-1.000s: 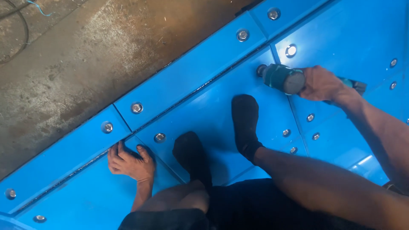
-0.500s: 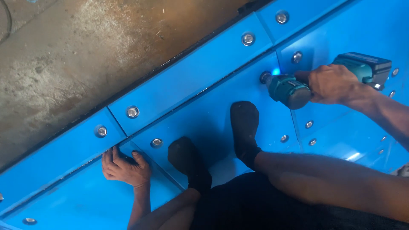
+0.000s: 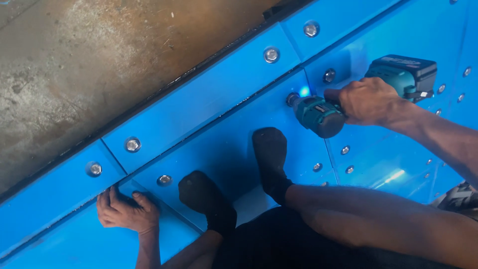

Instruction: Using a cordless impact driver to tighten numerous bolts on a large blue metal component.

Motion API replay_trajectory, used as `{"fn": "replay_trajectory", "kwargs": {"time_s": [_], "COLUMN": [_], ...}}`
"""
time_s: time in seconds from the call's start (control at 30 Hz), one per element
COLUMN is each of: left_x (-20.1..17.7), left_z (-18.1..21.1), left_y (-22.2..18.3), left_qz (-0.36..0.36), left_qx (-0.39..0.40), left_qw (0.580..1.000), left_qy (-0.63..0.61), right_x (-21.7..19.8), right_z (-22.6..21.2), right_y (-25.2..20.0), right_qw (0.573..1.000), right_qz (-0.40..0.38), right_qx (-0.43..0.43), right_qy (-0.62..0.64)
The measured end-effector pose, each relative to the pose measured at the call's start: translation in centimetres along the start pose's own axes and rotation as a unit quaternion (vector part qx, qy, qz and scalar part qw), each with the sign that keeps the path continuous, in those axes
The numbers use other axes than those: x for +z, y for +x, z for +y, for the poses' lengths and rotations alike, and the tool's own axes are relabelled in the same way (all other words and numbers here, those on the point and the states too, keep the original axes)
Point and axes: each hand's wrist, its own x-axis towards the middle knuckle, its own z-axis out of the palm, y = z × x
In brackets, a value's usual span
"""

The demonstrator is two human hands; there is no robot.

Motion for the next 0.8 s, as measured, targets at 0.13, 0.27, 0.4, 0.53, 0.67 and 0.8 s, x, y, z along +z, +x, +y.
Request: {"fn": "replay_trajectory", "kwargs": {"time_s": [0.13, 0.27, 0.4, 0.53, 0.67, 0.8], "left_x": [0.1, 0.0, 0.1, 0.3, 0.1, 0.2], "left_z": [0.1, 0.2, 0.0, -0.2, 0.2, 0.2], "left_y": [0.0, 0.1, -0.1, -0.2, 0.1, 0.0], "left_qz": [0.002, -0.001, -0.001, -0.003, 0.003, 0.006], "left_qx": [0.002, -0.002, -0.001, 0.005, 0.002, -0.001], "left_qw": [1.000, 1.000, 1.000, 1.000, 1.000, 1.000], "left_qy": [0.008, 0.008, 0.010, 0.015, 0.008, 0.007], "right_x": [0.7, -0.2, -0.6, -0.7, -0.6, -0.1], "right_z": [0.3, 0.0, -0.1, -0.1, -0.1, 0.1], "right_y": [0.3, -0.1, -0.1, -0.2, -0.2, -0.1], "right_qw": [0.999, 1.000, 0.999, 1.000, 1.000, 0.999], "right_qz": [0.040, 0.024, 0.026, 0.026, 0.026, 0.033], "right_qx": [-0.015, -0.007, -0.010, -0.011, -0.014, -0.013], "right_qy": [0.018, 0.013, 0.015, 0.008, 0.007, 0.011]}}
